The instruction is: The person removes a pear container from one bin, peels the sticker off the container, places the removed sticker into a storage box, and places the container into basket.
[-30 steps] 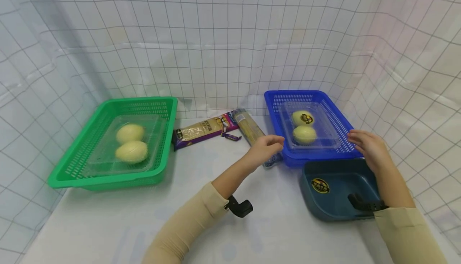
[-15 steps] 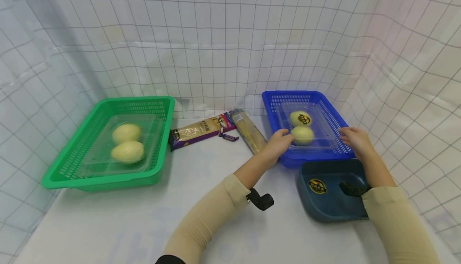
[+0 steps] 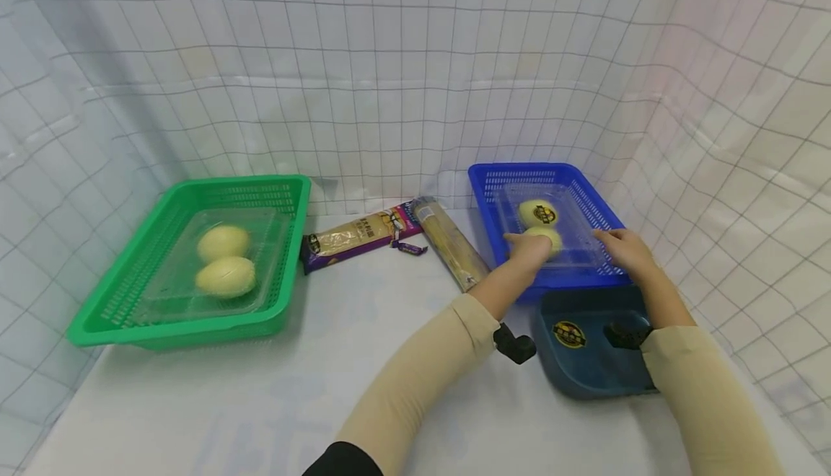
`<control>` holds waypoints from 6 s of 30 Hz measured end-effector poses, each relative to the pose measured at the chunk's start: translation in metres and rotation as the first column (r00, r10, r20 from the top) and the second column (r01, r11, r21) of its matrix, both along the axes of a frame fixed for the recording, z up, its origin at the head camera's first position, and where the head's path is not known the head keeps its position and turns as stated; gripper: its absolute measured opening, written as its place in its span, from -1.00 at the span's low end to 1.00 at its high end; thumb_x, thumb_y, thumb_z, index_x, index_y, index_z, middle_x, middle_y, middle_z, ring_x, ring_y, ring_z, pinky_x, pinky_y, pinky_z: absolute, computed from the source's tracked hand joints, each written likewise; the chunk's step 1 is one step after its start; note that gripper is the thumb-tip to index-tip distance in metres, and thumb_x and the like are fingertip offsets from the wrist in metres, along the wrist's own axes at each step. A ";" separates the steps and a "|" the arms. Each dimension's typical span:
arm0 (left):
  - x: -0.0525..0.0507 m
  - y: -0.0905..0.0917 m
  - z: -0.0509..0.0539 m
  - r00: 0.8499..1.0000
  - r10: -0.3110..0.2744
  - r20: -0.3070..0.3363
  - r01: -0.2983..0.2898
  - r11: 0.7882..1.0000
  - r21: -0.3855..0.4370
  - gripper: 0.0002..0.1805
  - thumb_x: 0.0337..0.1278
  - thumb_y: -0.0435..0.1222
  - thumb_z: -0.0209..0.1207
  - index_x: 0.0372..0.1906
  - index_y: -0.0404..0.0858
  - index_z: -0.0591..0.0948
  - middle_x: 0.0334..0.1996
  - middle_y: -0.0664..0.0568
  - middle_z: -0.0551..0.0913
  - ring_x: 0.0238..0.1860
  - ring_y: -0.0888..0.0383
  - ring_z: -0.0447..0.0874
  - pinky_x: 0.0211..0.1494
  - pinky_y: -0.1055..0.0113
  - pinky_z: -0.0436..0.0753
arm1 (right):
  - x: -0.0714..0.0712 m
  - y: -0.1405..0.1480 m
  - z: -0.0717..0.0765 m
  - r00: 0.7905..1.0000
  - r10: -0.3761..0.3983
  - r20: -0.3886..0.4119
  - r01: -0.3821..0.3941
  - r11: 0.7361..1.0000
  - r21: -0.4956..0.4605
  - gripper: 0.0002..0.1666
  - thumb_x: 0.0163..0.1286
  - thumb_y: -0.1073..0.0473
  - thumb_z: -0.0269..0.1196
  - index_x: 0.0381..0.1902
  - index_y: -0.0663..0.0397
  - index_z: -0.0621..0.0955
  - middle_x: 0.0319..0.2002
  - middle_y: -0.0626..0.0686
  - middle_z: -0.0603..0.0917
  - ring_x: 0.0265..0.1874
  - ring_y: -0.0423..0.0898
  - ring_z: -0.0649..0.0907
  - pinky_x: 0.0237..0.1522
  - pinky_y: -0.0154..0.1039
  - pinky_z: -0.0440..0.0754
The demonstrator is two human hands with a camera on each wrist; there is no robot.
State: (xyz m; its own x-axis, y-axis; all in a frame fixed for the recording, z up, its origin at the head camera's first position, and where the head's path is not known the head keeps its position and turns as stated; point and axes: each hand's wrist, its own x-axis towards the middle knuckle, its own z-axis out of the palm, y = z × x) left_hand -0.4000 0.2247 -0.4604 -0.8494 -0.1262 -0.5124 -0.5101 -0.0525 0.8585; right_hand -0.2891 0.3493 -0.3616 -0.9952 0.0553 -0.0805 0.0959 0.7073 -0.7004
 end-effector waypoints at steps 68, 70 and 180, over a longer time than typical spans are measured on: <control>0.101 -0.072 0.096 0.976 -0.028 -0.217 0.082 0.967 0.241 -0.65 0.21 -0.41 0.10 -0.06 -0.09 0.21 -0.25 -0.05 0.38 -0.45 0.04 0.34 -0.08 0.07 0.55 | -0.009 0.010 0.001 0.996 -0.046 0.076 0.078 0.859 -0.505 -0.01 0.52 -0.27 -0.21 0.50 0.28 -0.30 0.41 0.52 0.01 -0.37 -0.10 0.73 -0.13 -0.12 0.66; 0.102 -0.072 0.095 0.971 -0.023 -0.237 0.085 0.963 0.257 -0.65 0.20 -0.42 0.11 -0.06 -0.10 0.22 -0.22 -0.06 0.37 -0.40 0.04 0.36 0.03 0.01 0.54 | -0.008 0.011 0.000 0.996 -0.059 0.074 0.090 0.840 -0.536 -0.02 0.52 -0.25 -0.18 0.51 0.24 -0.31 0.47 0.45 -0.14 -0.41 -0.12 0.72 -0.16 -0.15 0.67; 0.165 -0.315 0.132 0.933 0.059 -0.354 0.052 0.953 0.297 -0.36 0.27 -0.01 0.18 0.32 -0.28 0.41 0.29 -0.11 0.37 0.32 -0.08 0.26 0.39 0.05 0.22 | 0.073 -0.133 0.010 0.987 0.162 -0.021 -0.093 0.454 -0.886 -0.59 0.54 -0.19 -0.08 -0.13 0.04 0.37 -0.21 0.01 0.73 -0.31 0.03 0.75 -0.33 -0.20 0.70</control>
